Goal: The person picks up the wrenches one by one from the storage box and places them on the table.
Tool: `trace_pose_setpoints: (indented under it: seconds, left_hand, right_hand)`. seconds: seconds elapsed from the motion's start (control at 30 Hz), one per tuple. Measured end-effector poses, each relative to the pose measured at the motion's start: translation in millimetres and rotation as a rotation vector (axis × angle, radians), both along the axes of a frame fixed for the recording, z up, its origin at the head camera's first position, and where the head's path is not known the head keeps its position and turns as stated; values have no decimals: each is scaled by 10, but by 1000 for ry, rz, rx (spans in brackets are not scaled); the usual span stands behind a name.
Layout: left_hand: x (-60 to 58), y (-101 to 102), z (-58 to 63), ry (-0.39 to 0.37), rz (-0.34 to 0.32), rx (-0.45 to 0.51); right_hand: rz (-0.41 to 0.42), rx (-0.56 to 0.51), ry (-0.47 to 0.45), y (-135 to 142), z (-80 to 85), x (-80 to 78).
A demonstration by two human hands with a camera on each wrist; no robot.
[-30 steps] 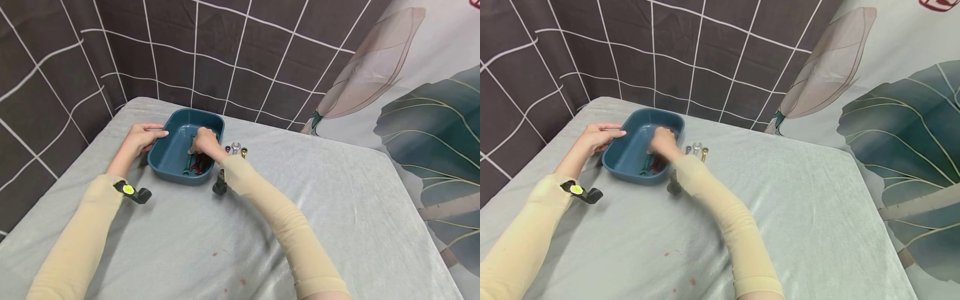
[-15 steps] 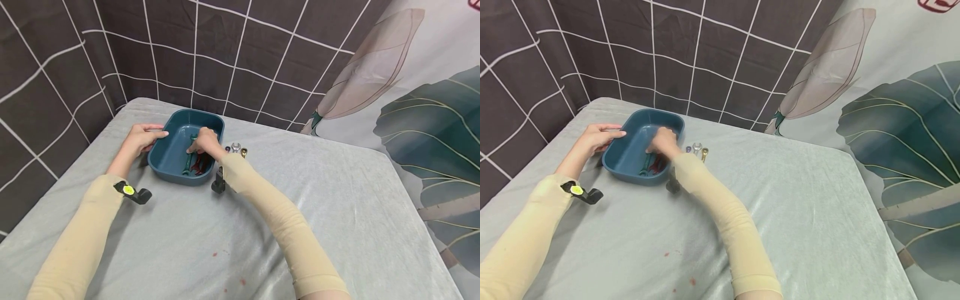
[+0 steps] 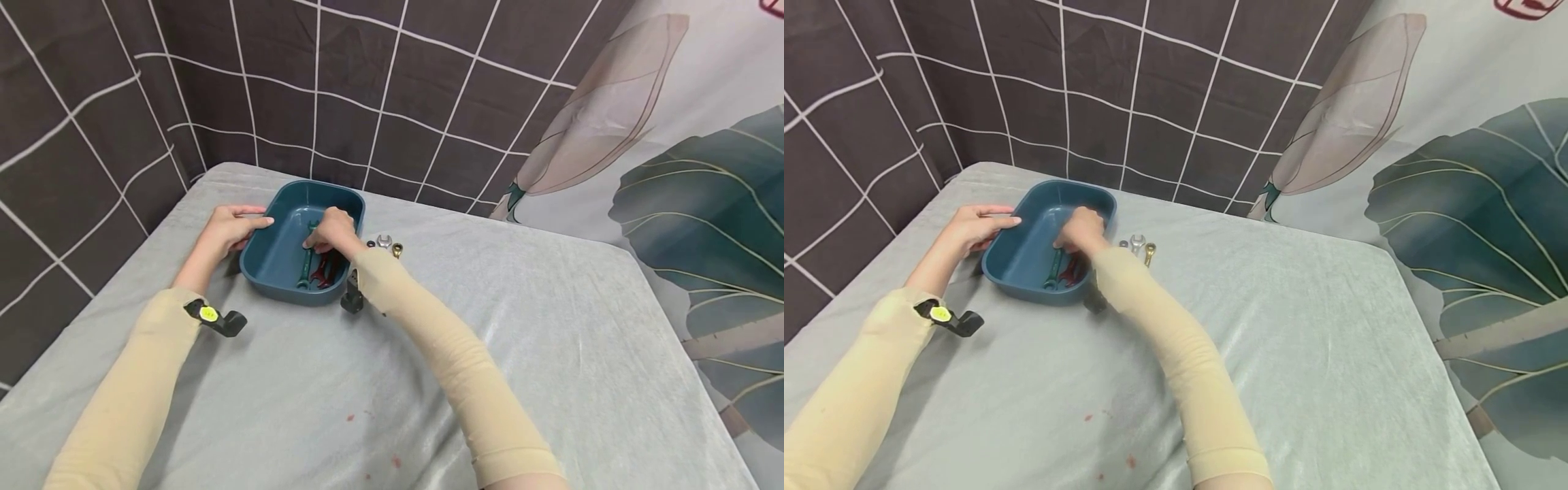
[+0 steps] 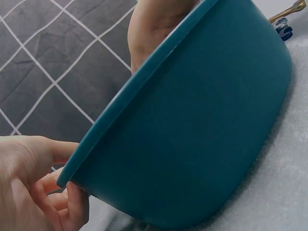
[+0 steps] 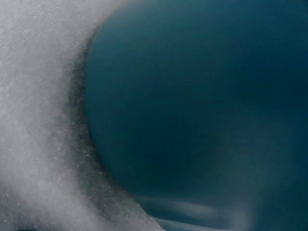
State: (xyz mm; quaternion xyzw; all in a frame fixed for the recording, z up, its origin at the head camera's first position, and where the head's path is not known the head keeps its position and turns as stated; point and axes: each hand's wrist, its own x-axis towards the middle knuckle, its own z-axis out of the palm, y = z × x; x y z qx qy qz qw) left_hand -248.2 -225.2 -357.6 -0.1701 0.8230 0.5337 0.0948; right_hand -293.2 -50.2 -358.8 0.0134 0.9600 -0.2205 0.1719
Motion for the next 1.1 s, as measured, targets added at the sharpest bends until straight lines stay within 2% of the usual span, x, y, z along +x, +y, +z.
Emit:
trace_pose_setpoints:
  seconds: [0.13,0.47,0.67,0.77,0.93,1.1]
  left_hand:
    - [3,5,2,-1,-1,-4]
    - [11,14,14,-11,-2,-21]
    - [29,8,20,-10,-8,-26]
    - [32,1,21,-10,-13,-21]
    - [39,0,32,-9,-36,15]
    - [39,7,43,-13,-44,11]
  right_hand:
    - [12,26,-6,-6,-17,-31]
    - [-34,-129,-73,12,-61,-11]
    - [-36,-114,-96,-13,-86,-23]
    - [-45,-104,-85,-26,-98,-16]
    - [9,-78,-14,-10,-125,12]
    - [38,-88,40,14,-144,42]
